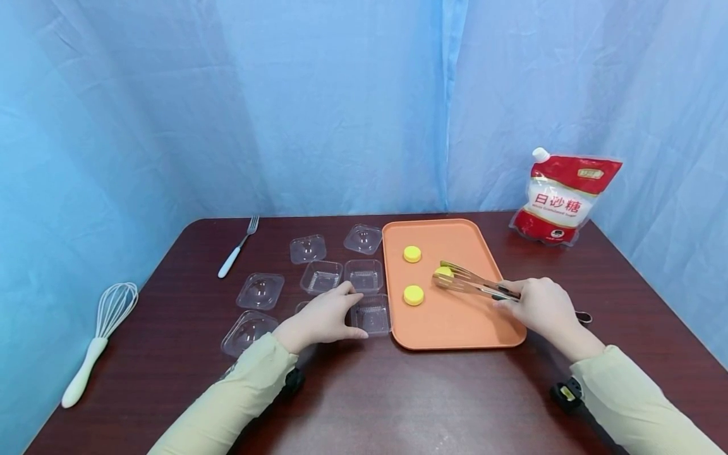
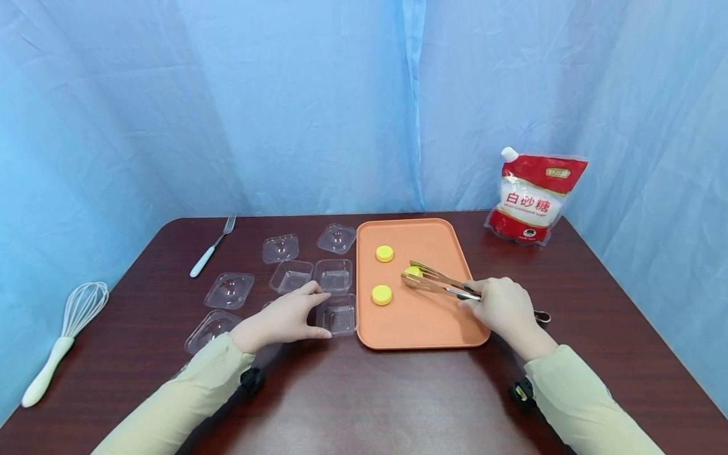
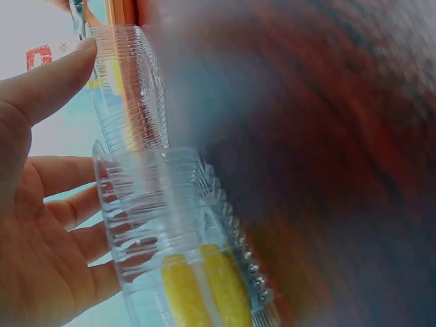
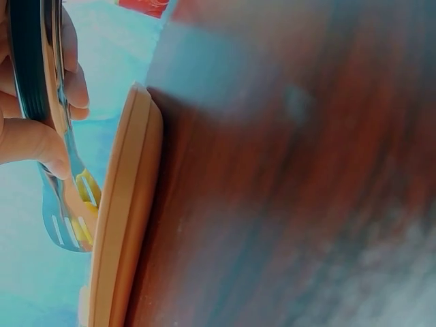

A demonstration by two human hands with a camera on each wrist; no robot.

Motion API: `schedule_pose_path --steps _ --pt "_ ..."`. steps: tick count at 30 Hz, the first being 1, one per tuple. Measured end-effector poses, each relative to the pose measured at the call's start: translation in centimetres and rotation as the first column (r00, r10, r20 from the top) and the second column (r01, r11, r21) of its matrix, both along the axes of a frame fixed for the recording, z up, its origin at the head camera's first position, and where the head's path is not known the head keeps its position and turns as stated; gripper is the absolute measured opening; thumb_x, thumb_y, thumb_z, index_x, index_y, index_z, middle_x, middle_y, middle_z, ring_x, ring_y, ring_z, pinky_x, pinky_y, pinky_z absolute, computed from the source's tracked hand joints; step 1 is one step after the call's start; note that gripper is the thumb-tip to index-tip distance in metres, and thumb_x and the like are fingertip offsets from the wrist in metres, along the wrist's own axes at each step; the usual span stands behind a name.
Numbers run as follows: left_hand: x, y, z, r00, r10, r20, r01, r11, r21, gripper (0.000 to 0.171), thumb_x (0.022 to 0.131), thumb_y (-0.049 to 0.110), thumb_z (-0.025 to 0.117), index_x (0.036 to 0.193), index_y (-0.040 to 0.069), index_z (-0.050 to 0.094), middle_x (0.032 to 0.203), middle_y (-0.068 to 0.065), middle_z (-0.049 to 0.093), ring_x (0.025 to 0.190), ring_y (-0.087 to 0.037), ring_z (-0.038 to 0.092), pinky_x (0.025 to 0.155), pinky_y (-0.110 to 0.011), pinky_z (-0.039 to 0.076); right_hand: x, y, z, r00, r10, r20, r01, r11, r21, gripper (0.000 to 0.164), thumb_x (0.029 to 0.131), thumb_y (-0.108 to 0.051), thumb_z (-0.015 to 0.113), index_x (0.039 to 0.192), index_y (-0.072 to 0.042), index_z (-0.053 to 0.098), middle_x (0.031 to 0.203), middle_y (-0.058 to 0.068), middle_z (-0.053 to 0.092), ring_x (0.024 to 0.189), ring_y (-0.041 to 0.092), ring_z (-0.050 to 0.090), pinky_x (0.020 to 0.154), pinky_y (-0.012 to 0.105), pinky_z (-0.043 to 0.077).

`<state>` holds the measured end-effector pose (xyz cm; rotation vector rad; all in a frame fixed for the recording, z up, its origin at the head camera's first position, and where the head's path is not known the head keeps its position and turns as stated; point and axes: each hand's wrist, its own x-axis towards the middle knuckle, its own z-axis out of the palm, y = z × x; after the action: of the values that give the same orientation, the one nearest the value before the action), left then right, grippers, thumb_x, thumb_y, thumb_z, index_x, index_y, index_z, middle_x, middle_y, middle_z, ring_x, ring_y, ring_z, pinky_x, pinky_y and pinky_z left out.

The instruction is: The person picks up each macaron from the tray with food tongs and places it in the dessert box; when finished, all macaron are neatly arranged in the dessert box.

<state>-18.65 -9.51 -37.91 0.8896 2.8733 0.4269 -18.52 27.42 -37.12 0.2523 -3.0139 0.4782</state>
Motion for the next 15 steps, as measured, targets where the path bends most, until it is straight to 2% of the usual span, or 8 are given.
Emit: schedule_pose_path --steps 10,15 --pt "-0.17 -0.09 -0.23 1.000 0.004 0.005 -0.004 1.000 0.010 0.073 0.075 0.042 0.078 0.129 -0.002 0.056 0.108 -0.007 0.051 0.090 -0.019 0.055 0.083 -0.035 0.049 0.27 -0.40 0.36 0.998 0.027 -0.065 -0.028 1.000 -0.008 0.047 0.074 -0.023 0.080 0.113 0.001 0.068 0.047 -0.005 0.052 0.046 0.013 0.040 0.041 0.028 0.034" --pt "-0.22 -0.14 -0.36 1.000 -0.001 0.002 0.001 1.000 0.018 0.072 0.075 0.042 0.078 0.128 -0.002 0.056 0.108 -0.007 0.051 0.090 -0.018 0.055 0.083 -0.035 0.049 0.40 -0.75 0.48 0.994 0.045 -0.097 -0.047 0.999 -0.017 0.045 0.073 -0.022 0.081 0.110 0.001 0.069 0.055 -0.002 0.061 0.047 0.011 0.046 0.043 0.028 0.039"
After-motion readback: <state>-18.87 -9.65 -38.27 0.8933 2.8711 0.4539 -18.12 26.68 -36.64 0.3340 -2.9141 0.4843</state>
